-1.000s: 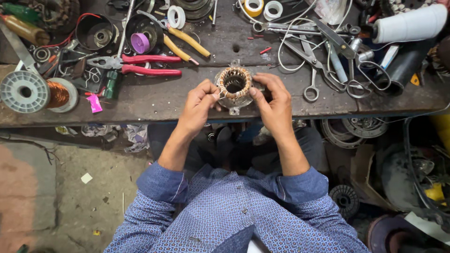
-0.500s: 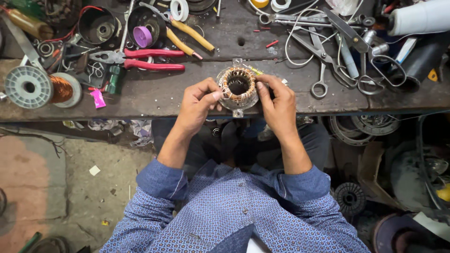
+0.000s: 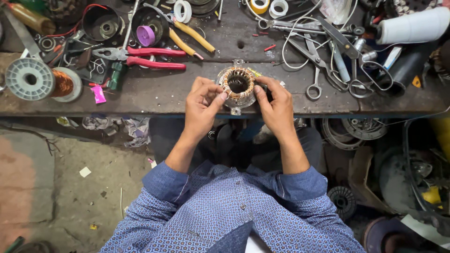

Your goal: The person works on a motor stator, using a screwdriver to adjust internal components and shears to trim wires. They manipulate the stator with both hands, rotating it to access different areas and securing parts with white tape.

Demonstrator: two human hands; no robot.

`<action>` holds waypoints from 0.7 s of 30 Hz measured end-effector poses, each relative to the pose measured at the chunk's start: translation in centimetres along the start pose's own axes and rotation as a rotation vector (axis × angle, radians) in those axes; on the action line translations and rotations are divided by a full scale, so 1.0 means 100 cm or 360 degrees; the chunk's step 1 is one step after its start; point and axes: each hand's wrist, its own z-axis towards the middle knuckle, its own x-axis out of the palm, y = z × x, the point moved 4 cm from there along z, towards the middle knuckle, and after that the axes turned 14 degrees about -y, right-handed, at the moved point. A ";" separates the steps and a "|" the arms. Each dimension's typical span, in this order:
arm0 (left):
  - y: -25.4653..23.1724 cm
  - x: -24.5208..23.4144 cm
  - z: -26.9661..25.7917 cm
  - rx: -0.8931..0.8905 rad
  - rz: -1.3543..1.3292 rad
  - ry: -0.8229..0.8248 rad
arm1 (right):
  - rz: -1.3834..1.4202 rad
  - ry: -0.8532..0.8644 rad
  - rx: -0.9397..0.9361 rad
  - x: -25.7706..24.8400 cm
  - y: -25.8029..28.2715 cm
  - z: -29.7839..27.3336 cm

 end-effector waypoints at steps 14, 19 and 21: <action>0.022 0.000 -0.011 -0.0426 -0.0497 -0.0185 | -0.0009 0.0037 -0.0036 -0.001 -0.002 -0.003; 0.025 -0.003 -0.006 -0.0553 -0.0508 -0.0075 | -0.0033 0.0054 -0.0057 -0.002 -0.004 -0.004; 0.022 -0.005 -0.002 -0.0594 -0.0639 -0.0016 | -0.0024 0.0049 -0.0094 0.000 -0.004 -0.003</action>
